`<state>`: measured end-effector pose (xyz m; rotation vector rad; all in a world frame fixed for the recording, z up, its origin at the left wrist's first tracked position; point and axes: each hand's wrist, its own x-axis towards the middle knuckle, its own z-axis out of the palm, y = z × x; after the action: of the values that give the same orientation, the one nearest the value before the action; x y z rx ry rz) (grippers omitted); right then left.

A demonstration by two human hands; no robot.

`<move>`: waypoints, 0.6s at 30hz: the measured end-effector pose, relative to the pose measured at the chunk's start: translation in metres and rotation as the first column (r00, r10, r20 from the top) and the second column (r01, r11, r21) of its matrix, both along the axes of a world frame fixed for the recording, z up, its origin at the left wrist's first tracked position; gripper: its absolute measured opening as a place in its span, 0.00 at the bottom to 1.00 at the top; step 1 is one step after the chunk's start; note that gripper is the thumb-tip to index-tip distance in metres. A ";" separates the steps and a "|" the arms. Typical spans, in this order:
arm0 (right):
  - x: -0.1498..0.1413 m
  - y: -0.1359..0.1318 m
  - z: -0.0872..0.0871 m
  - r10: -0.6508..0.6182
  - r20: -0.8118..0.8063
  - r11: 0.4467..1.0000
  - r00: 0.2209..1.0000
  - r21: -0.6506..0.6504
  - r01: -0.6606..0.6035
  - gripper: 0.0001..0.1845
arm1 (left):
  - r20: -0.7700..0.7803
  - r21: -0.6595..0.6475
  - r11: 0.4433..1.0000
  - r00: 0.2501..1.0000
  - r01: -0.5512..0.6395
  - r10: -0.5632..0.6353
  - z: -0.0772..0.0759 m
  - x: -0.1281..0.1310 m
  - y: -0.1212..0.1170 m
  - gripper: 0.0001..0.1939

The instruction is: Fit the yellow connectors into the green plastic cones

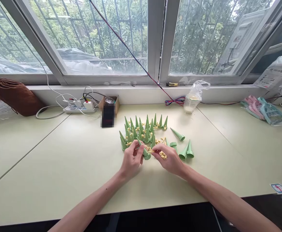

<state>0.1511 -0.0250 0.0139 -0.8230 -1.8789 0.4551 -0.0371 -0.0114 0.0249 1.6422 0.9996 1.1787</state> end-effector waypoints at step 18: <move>0.001 0.005 -0.005 0.002 0.100 0.998 0.995 -0.055 0.003 0.08 | -0.186 0.188 0.982 0.982 0.021 0.015 -0.005 -0.001 -0.001 0.10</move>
<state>0.1522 -0.0199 0.0089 -0.8976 -1.9658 0.4750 -0.0383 -0.0125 0.0198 1.9332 1.0248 1.1632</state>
